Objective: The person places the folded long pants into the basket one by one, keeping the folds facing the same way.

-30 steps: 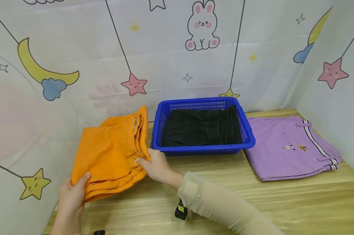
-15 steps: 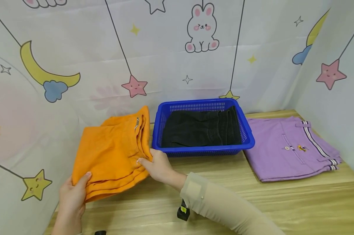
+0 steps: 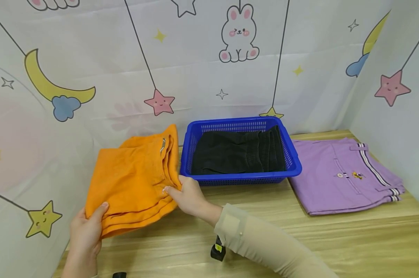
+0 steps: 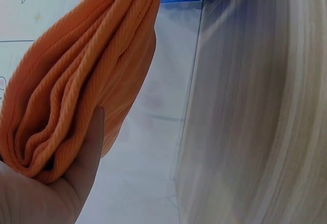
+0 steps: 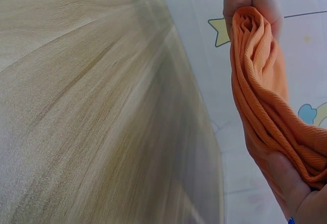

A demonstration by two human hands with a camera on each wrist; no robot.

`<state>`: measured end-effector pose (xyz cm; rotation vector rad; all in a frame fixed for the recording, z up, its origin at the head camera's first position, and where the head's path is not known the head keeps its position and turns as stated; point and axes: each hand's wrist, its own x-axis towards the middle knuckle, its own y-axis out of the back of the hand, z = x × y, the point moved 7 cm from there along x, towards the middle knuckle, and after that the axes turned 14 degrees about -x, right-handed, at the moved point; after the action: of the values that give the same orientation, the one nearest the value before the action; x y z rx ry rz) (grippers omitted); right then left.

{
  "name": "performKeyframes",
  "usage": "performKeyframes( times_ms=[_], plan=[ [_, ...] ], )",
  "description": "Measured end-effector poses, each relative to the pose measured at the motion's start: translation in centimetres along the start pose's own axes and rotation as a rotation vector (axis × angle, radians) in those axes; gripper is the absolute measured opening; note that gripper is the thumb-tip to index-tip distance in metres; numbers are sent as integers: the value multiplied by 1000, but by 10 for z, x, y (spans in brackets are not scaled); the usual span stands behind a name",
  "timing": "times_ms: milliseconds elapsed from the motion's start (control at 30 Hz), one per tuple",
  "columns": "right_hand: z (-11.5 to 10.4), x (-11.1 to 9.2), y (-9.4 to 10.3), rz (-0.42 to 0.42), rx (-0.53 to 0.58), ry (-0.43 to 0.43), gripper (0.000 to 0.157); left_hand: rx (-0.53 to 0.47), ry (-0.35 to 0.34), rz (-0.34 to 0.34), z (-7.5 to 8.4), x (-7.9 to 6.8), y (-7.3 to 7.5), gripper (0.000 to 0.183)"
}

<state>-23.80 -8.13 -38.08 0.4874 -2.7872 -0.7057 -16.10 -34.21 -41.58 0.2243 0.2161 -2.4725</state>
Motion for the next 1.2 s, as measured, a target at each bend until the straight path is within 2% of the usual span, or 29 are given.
performKeyframes(
  times_ms=[167, 200, 400, 633, 800, 933, 1067, 1200],
  plan=[
    [1, 0, 1, 5, 2, -3, 14, -14, -20, -5, 1, 1, -1, 56],
    [1, 0, 2, 5, 5, -1, 15, -4, -7, 4, 2, -1, -2, 60],
    [2, 0, 4, 11, 10, 11, 15, -5, 29, 27, 10, -10, -8, 51],
    [1, -2, 7, 22, -9, 23, 17, -14, -28, 2, 9, -7, -9, 57],
    [1, -3, 9, 25, -5, 26, 17, -12, 14, 20, 10, -9, -11, 60],
    [2, -2, 10, 28, 6, 24, 17, -6, 11, 19, 12, -12, -13, 59],
    [2, -3, 11, 29, -1, 19, 17, -24, -22, 0, 8, -5, -11, 59],
    [2, -4, 13, 30, -10, 17, 17, -48, -46, -17, -4, 11, -5, 58]
  ],
)
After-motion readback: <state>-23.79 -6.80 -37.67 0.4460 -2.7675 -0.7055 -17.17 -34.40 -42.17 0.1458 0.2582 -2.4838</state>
